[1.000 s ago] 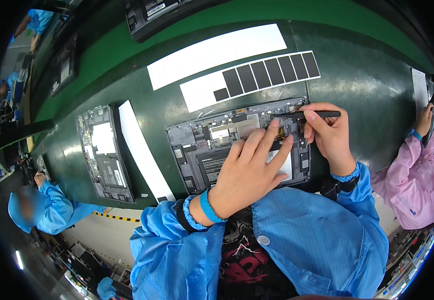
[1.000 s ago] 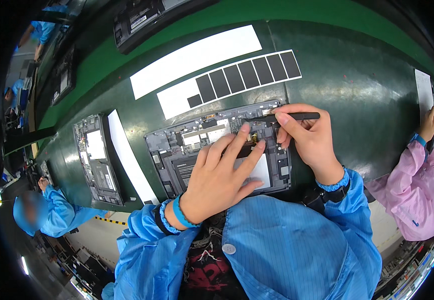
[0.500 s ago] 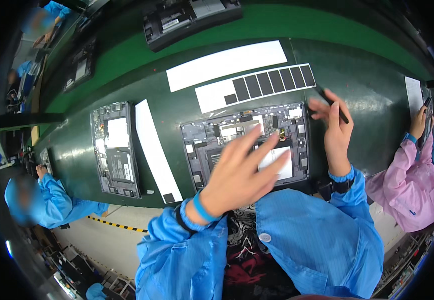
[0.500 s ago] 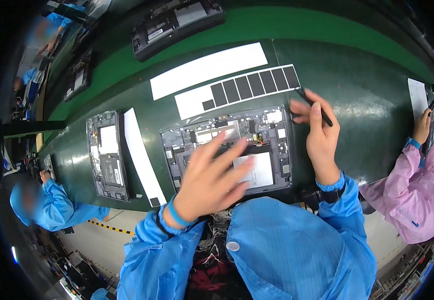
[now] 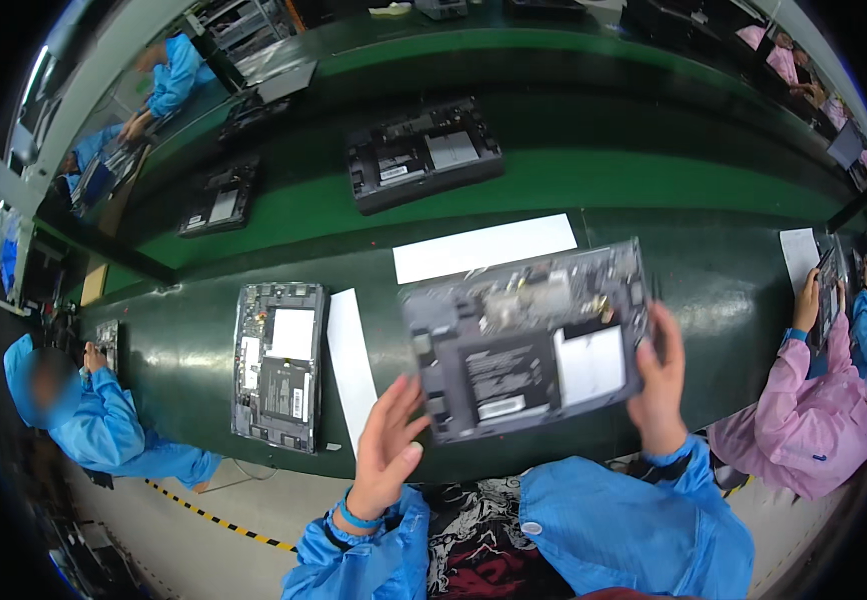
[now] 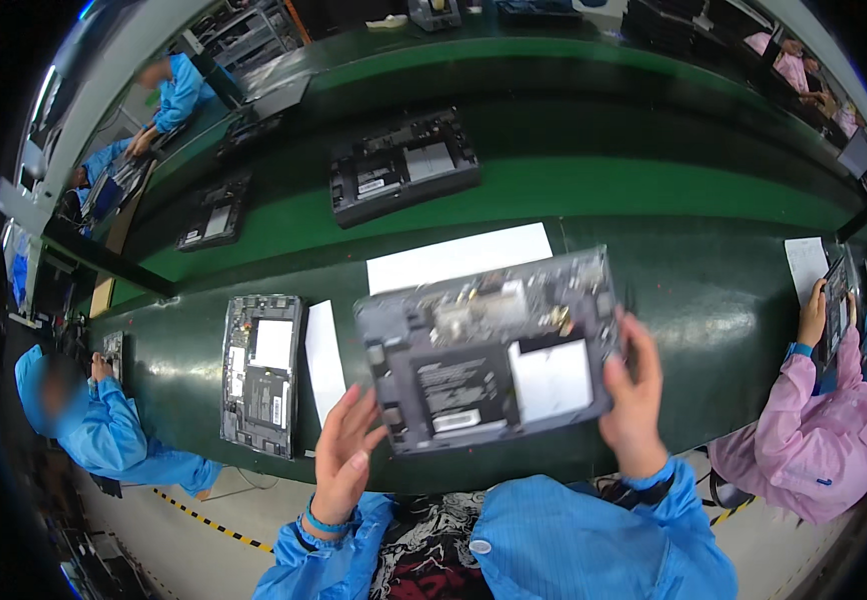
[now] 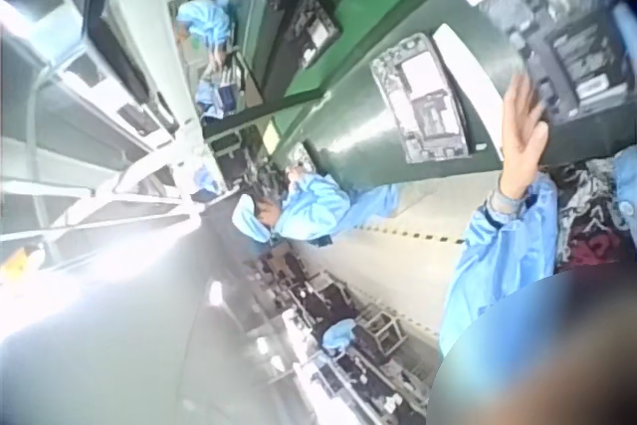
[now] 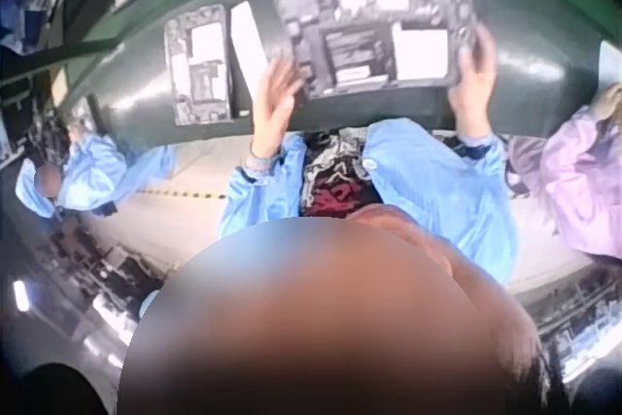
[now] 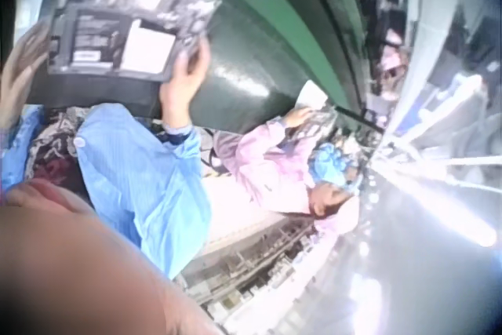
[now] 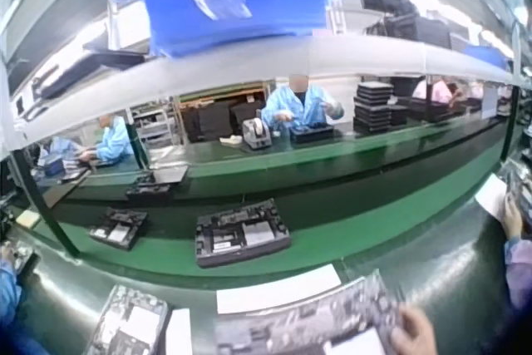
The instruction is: The recorder is assembling electronic tablets on a factory line, using tweezers to connect ribbon cables and applying labels to internal components.
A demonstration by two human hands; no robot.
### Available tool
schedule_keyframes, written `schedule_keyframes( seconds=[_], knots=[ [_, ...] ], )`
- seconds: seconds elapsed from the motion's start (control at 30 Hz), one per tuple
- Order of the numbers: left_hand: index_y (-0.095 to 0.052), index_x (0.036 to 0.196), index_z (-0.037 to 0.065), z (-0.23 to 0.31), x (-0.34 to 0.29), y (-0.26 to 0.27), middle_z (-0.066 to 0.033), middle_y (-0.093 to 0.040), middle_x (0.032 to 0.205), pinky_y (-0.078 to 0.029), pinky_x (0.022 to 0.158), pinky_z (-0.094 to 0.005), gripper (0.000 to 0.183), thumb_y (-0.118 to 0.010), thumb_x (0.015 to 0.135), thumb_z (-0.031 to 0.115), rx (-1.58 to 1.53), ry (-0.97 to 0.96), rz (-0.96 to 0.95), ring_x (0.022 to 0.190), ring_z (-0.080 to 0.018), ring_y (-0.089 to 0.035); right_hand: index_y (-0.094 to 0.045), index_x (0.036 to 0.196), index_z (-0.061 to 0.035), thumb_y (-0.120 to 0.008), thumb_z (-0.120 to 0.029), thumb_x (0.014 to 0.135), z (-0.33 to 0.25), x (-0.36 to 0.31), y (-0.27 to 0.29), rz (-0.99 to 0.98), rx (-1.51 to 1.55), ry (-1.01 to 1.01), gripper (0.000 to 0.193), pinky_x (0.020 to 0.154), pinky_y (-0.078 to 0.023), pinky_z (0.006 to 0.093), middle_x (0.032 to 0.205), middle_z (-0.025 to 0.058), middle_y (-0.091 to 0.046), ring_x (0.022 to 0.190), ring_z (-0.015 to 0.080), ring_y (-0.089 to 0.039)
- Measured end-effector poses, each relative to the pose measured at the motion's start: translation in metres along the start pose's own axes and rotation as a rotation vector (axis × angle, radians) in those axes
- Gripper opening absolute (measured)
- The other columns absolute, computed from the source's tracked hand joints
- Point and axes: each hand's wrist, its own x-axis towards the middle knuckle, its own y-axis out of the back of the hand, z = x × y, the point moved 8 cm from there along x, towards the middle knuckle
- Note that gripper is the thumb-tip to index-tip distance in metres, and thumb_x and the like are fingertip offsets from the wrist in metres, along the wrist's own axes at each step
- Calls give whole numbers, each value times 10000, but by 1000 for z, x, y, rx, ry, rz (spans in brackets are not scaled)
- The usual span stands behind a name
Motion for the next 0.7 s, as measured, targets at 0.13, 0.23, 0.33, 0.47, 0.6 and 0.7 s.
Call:
schedule_keyframes(
  seconds=[0.13,0.23,0.33,0.47,0.6,0.7],
  knots=[
    [-432,1378,-3,14,20,-11,-199,-371,1478,-336,1078,-432,562,-623,862,108,736,-240,-30,1383,-339,-336,-467,1310,8,-559,-3,904,-42,114,16,12,151,74,416,1020,-414,329,1302,134,-528,1200,225,-510],
    [-617,1147,-5,-3,22,-7,-195,-498,1371,-365,1062,-427,323,-651,840,89,1084,-373,0,1333,-395,-395,-547,1234,10,-553,20,911,-48,206,65,81,126,172,323,960,-446,297,1224,109,-573,1125,181,-549],
    [-646,1088,11,-17,3,16,-176,-537,1330,-382,1046,-438,271,-659,828,86,1154,-401,101,1305,-395,-429,-582,1190,8,-564,41,894,-31,293,97,112,86,197,298,918,-452,282,1153,94,-606,1054,172,-569],
    [-657,1067,29,-38,-4,30,-158,-583,1265,-395,1024,-450,264,-664,810,90,1198,-368,70,1271,-394,-456,-616,1132,6,-588,12,867,-32,335,101,170,-464,353,266,905,-475,330,1063,114,-658,1002,226,-621],
    [-659,1060,41,-37,1,35,-137,-585,1268,-398,1011,-438,253,-656,818,115,1199,-358,104,1259,-367,-473,-623,1143,-71,-634,-132,845,-15,326,5,64,-1271,590,305,832,-516,396,987,186,-677,936,326,-665],
    [-650,1074,50,-37,5,35,-118,-586,1271,-401,995,-428,261,-644,825,129,1241,-358,84,1244,-345,-488,-611,1169,-39,-636,-244,882,22,280,-149,-347,-972,495,354,831,-515,371,1040,189,-676,970,326,-661]
  ],
)
